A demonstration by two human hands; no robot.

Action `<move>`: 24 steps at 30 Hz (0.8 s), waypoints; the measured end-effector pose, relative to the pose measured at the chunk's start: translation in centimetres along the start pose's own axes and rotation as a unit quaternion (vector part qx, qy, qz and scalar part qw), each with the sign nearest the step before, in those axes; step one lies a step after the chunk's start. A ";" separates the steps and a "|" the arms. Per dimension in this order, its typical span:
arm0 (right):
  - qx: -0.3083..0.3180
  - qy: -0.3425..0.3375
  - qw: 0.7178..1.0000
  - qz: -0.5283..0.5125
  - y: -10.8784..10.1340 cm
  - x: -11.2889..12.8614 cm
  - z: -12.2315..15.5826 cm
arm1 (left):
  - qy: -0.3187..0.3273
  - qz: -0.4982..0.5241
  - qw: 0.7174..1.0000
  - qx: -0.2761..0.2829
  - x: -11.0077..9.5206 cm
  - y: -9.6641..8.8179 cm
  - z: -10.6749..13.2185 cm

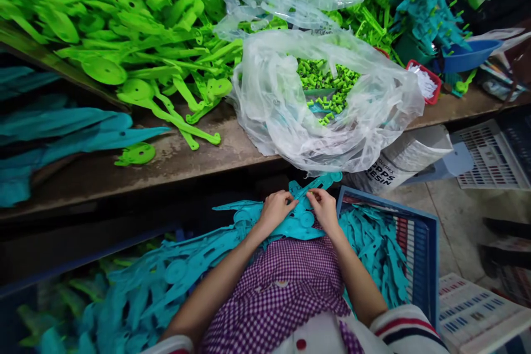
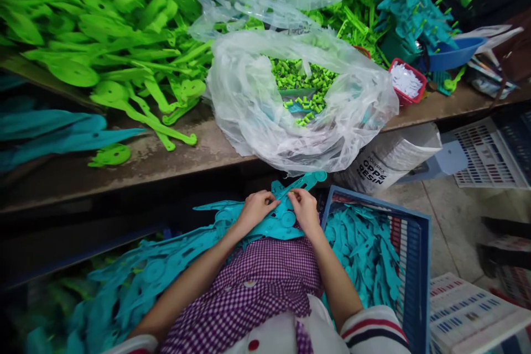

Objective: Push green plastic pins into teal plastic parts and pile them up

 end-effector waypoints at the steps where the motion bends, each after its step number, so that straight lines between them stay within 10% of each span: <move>1: 0.008 -0.025 0.999 0.029 0.1 0.4 -0.1 | 0.002 -0.001 1.000 0.000 0.0 0.0 0.0; 13: 0.106 -0.185 0.949 0.232 1.3 0.8 0.1 | 0.035 -0.016 0.999 -0.007 0.0 0.8 -0.4; 24: 0.102 -0.140 0.981 0.092 0.4 0.8 -0.5 | 0.021 0.045 0.999 0.004 0.5 0.3 -0.6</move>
Point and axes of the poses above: each hand's wrist, its own z-axis away from the middle knuckle, its own y-axis out of the palm, x = y × z, the point moved 5 cm from there along -z, towards the middle knuckle, and after that the axes turned 9 degrees about -z, right-handed, at the moved point
